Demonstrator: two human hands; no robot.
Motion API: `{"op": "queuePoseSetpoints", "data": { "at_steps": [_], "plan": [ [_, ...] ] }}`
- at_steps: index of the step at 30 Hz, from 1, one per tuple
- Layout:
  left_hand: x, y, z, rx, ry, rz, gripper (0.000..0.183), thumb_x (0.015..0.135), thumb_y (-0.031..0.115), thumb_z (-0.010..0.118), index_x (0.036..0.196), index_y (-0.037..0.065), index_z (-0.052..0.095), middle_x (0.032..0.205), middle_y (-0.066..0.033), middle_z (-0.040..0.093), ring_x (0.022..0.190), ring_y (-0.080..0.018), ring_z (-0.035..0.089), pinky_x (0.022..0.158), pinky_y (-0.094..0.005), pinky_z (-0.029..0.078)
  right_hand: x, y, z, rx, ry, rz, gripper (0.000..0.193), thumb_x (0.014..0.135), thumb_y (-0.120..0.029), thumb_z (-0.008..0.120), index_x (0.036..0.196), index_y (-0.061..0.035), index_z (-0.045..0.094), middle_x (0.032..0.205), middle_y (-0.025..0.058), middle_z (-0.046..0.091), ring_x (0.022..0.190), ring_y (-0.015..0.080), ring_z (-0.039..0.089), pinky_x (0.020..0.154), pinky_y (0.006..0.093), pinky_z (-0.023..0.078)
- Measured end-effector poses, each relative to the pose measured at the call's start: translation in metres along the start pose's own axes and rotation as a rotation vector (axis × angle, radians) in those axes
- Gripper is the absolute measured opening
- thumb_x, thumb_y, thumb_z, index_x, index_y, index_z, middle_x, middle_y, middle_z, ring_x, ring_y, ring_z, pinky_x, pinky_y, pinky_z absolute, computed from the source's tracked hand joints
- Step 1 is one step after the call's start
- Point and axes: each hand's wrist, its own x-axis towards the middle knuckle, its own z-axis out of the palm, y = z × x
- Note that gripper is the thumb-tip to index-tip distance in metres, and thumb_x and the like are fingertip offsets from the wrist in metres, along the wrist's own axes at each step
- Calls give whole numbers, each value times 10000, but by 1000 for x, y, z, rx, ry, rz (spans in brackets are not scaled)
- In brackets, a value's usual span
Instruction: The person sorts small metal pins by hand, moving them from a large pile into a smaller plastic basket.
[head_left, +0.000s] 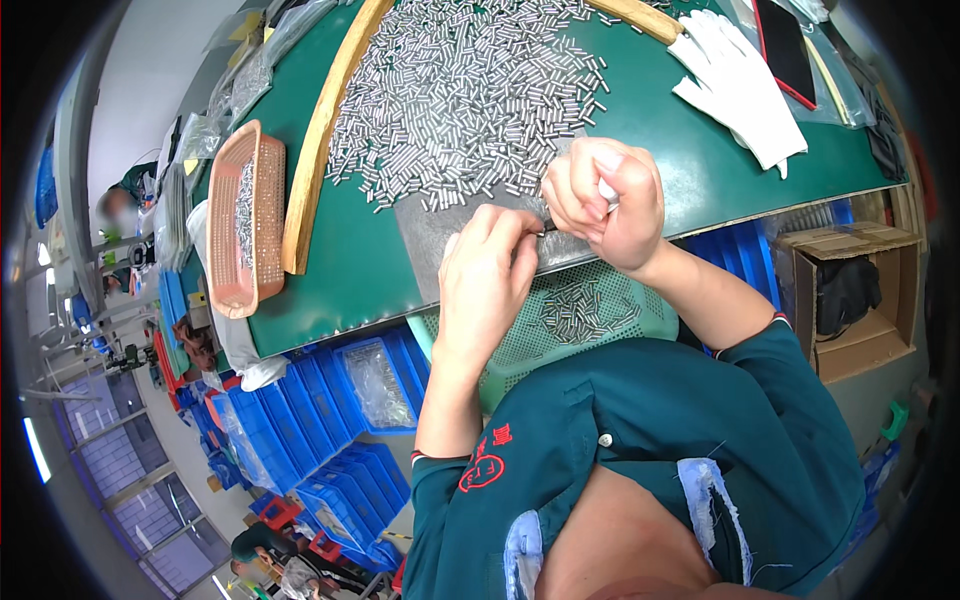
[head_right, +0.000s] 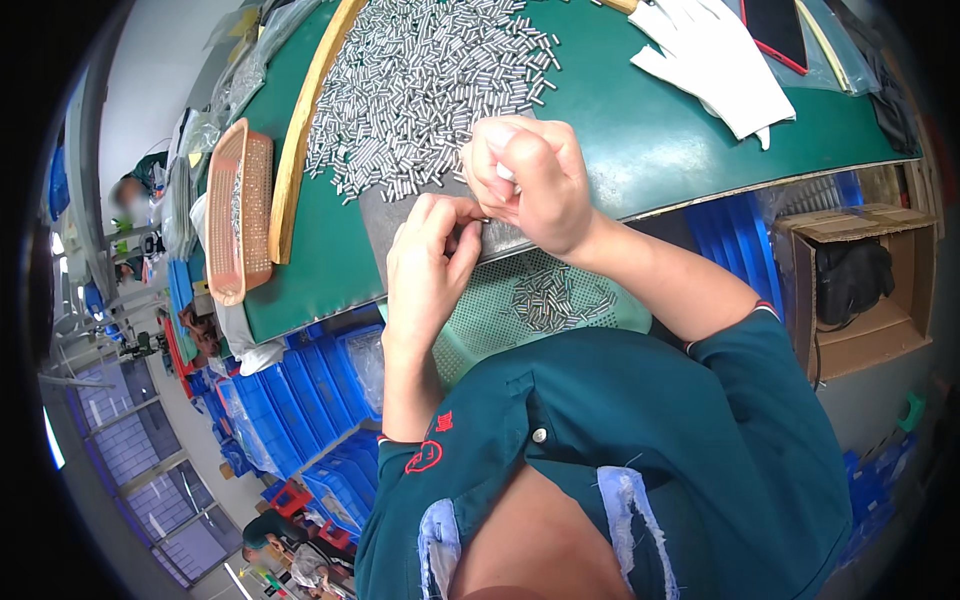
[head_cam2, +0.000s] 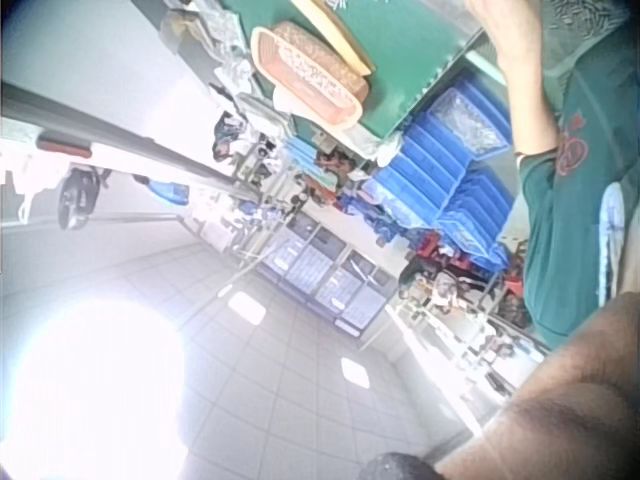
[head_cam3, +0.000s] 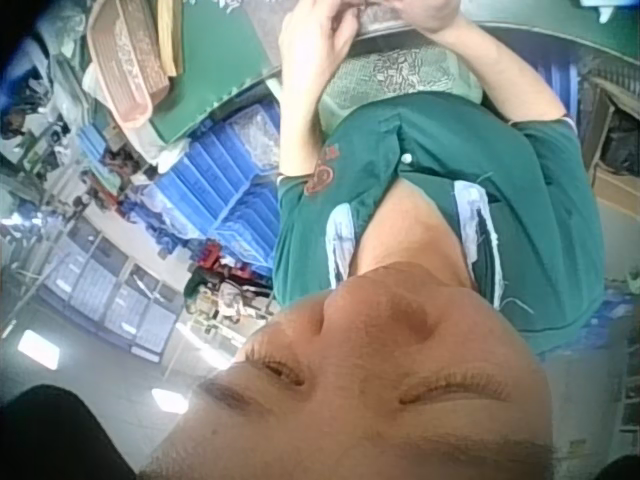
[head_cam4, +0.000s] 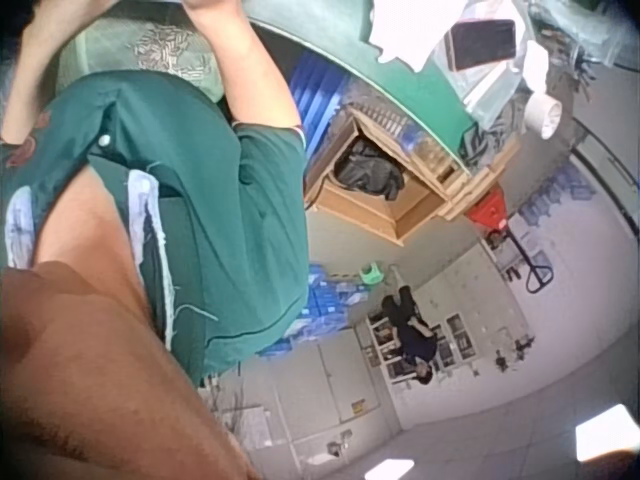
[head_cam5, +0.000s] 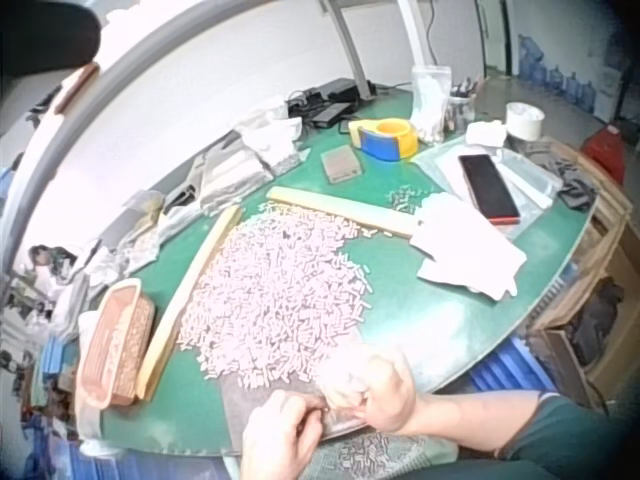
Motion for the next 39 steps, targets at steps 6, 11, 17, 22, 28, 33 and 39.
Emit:
{"op": "queuePoseSetpoints", "data": {
  "at_steps": [6,11,17,22,28,33,39],
  "plan": [
    [-3,-8,3,-182,51,114,110,723,95,606,822,82,560,791,-60,532,711,-231,547,625,-317,410,0,0,0,7,-8,-1,304,827,-157,323,545,-48,347,468,22,363,386,59,274,358,211,236],
    [-6,1,2,44,86,-55,178,681,150,668,797,77,554,764,-43,526,684,-199,545,612,-315,401,0,0,1,5,-7,-1,298,822,-155,326,544,-49,347,467,22,362,383,59,276,357,212,236],
    [-7,1,3,20,61,-53,140,694,116,657,777,77,552,732,-38,524,651,-194,536,602,-316,396,0,-2,0,23,-2,30,315,830,-172,312,542,-50,343,457,17,352,381,58,273,356,216,234],
    [-8,-1,4,-41,66,-48,117,694,69,648,762,72,552,705,-35,523,625,-193,532,593,-313,394,0,-2,1,37,-3,53,318,832,-176,310,541,-51,340,452,14,345,381,57,266,355,216,228],
    [-8,-2,6,-93,74,-61,109,703,64,645,755,64,550,705,-40,523,597,-199,522,583,-317,394,0,0,0,66,1,41,324,835,-186,311,542,-51,338,451,12,340,380,59,261,355,216,226],
    [-9,-4,6,-107,79,-38,107,708,71,640,756,57,546,702,-53,516,597,-219,520,582,-325,393,-3,4,0,-58,-73,-28,317,838,-181,356,556,-39,386,493,21,403,415,67,333,384,222,263],
    [-8,-3,3,-53,68,-20,107,705,97,639,751,67,548,701,-56,520,629,-220,529,598,-330,394,5,8,9,-275,-190,-98,292,853,-137,386,583,-32,421,550,16,437,464,61,383,406,218,305]
  ]
}}
